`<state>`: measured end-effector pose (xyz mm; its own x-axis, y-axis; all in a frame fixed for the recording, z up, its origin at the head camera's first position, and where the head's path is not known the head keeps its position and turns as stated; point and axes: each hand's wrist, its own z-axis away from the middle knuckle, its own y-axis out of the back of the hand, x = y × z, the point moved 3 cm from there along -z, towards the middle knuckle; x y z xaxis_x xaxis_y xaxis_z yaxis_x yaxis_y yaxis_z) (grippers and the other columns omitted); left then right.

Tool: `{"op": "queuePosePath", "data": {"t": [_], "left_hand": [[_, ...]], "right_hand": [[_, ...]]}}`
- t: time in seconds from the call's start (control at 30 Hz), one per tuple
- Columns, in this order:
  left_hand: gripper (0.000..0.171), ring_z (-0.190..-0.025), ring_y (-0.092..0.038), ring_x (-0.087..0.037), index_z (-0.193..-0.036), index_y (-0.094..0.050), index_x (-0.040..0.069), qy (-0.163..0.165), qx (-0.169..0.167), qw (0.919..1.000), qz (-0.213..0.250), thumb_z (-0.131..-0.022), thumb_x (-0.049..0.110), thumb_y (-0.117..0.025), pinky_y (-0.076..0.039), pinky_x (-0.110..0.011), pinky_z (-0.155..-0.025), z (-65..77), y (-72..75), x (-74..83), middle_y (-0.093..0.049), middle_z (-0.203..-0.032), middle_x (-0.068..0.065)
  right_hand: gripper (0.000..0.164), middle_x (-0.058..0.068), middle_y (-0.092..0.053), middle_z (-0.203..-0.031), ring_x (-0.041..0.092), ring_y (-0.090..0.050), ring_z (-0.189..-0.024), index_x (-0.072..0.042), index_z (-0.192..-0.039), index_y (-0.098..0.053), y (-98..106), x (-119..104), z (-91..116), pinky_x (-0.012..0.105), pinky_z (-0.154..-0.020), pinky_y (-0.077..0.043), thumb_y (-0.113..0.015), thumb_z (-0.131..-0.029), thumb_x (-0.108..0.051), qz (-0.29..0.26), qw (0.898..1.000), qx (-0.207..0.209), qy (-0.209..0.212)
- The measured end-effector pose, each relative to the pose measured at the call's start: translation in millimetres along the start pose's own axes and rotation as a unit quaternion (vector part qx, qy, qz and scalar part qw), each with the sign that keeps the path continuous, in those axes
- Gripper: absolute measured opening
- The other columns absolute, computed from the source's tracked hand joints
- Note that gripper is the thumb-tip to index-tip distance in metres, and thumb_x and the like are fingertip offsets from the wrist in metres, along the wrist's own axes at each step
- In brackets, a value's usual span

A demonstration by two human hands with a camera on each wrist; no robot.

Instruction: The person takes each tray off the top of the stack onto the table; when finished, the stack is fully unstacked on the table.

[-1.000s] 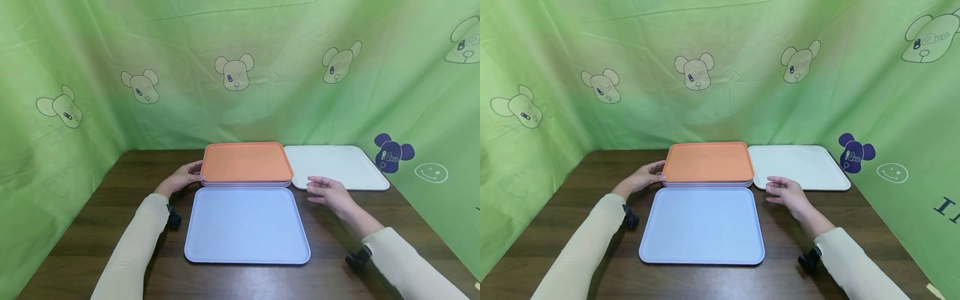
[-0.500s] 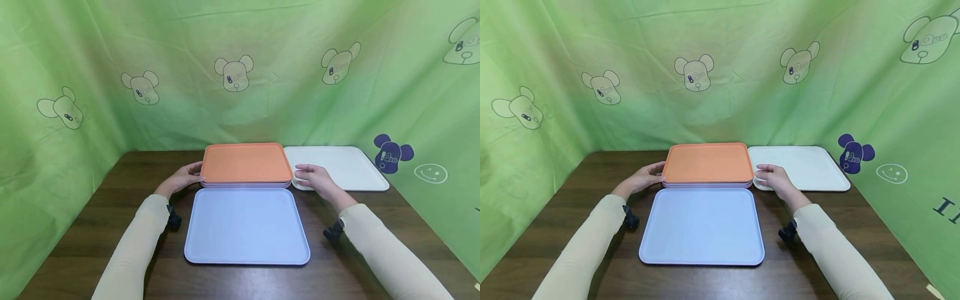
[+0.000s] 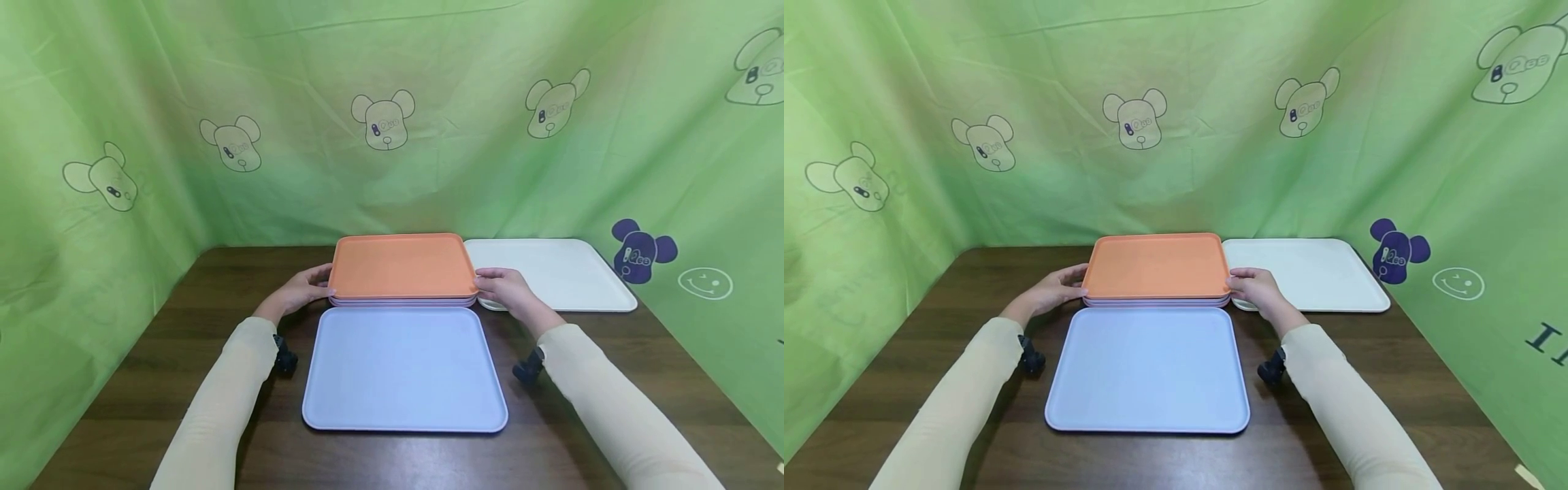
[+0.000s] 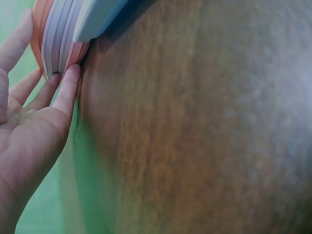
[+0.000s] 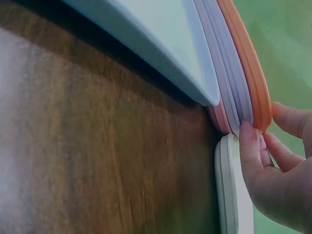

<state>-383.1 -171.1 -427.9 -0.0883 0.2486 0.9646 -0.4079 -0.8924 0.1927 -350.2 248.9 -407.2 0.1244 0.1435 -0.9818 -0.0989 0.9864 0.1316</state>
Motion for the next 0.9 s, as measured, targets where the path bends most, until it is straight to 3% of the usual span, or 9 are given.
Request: {"op": "queuePosePath", "data": {"t": [0.27, 0.5, 0.77, 0.9], "left_hand": [[0.077, -0.135, -0.037, -0.032, -0.153, -0.029, 0.011, 0.000, -0.001, 1.0000, -0.001, -0.090, 0.011, -0.071, -0.035, -0.043, -0.108, -0.5, 0.1, 0.0, -0.033, -0.153, -0.012], [0.078, -0.136, -0.036, -0.033, -0.154, -0.027, 0.011, -0.001, -0.006, 1.0000, -0.003, -0.090, 0.011, -0.071, -0.035, -0.044, -0.108, 0.2, -0.9, 1.8, -0.031, -0.154, -0.014], [0.077, -0.135, -0.038, -0.032, -0.153, -0.030, 0.012, 0.004, 0.000, 1.0000, -0.006, -0.089, 0.011, -0.072, -0.035, -0.043, -0.109, 0.4, -0.8, 1.7, -0.035, -0.152, -0.013], [0.076, -0.135, -0.038, -0.032, -0.153, -0.030, 0.012, 0.002, -0.002, 1.0000, 0.000, -0.089, 0.010, -0.071, -0.035, -0.043, -0.108, 0.8, -0.9, 1.9, -0.035, -0.152, -0.013]], "right_hand": [[0.054, 0.007, -0.063, -0.100, 0.003, -0.065, -0.078, 0.017, -0.139, -0.037, -2.3, 2.8, -6.2, 0.024, -0.083, -0.053, -0.060, -0.095, -0.004, 0.001, 1.000, 0.010, -0.025], [0.057, 0.020, -0.059, -0.121, 0.003, -0.064, -0.081, 0.010, -0.142, -0.040, -2.9, 3.9, -8.3, 0.022, -0.082, -0.053, -0.063, -0.093, -0.008, 0.023, 0.999, 0.023, -0.030], [0.051, 0.007, -0.065, -0.096, 0.003, -0.052, -0.058, 0.011, -0.134, -0.050, -4.5, 1.4, -7.3, 0.018, -0.064, -0.052, -0.065, -0.087, -0.001, 0.022, 0.999, 0.044, -0.011], [0.051, 0.019, -0.061, -0.114, -0.001, -0.055, -0.065, 0.012, -0.137, -0.045, -5.5, 1.8, -10.2, 0.017, -0.071, -0.052, -0.060, -0.089, 0.001, 0.046, 0.997, 0.057, -0.013]]}}
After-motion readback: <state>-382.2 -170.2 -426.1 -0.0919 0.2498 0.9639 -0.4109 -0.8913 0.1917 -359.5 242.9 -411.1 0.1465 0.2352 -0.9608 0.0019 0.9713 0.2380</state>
